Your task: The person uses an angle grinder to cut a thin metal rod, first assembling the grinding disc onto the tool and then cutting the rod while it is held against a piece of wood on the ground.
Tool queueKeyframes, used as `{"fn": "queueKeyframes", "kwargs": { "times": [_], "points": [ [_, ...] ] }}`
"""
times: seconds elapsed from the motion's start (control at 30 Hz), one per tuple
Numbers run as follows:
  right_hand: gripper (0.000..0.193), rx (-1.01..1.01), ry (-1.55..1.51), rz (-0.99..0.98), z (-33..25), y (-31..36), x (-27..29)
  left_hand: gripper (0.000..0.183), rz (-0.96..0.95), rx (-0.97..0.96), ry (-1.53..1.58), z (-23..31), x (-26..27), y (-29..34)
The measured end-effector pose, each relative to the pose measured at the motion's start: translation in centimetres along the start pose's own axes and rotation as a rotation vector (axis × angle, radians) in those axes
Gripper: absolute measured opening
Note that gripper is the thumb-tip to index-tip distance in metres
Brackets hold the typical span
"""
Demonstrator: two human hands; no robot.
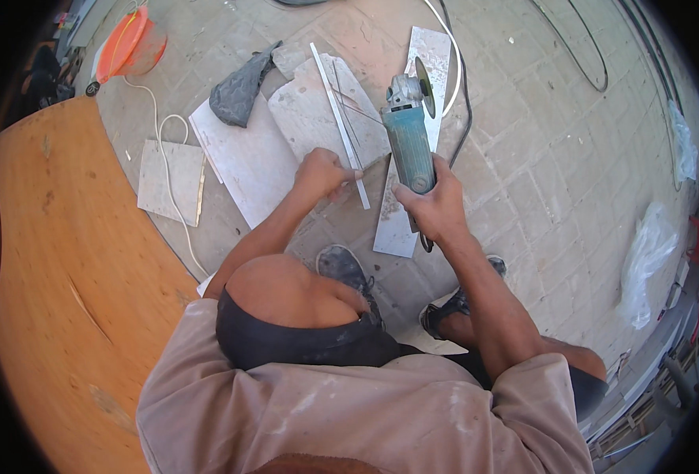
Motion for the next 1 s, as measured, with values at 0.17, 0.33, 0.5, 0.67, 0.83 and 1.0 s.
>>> {"fn": "queueKeyframes", "kwargs": {
  "times": [0.17,0.33,0.5,0.67,0.83,1.0],
  "points": [
    [0.069,-0.018,-0.046,-0.056,-2.9,-2.5,-4.8,0.055,0.552,-0.526,-0.106,2.8,4.5,2.9],
    [0.069,0.046,-0.068,-0.09,-7.7,-6.7,-10.9,0.091,0.497,-0.716,-0.212,0.7,1.7,1.0],
    [0.068,0.047,0.051,-0.078,-10.8,-11.0,-14.9,0.094,0.483,-0.727,-0.293,1.6,0.8,1.1],
    [0.071,0.043,0.074,-0.079,-11.7,-13.9,-17.1,0.099,0.381,-0.654,-0.326,0.9,0.4,0.7],
    [0.073,0.047,0.134,-0.079,-11.4,-15.1,-18.5,0.104,0.399,-0.684,-0.251,0.8,0.8,0.8],
    [0.074,0.029,0.16,-0.096,-11.0,-15.5,-19.2,0.106,0.396,-0.694,-0.241,0.8,1.0,0.8]
  ]
}}
Point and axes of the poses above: each hand's wrist, its own y-axis away from the middle knuckle, its own x-axis out of the back of the hand, z = x × y, the point moved 10 cm from there along -y, towards the middle knuckle, and after that the axes turned 8 degrees about z, right-handed, at the moved point
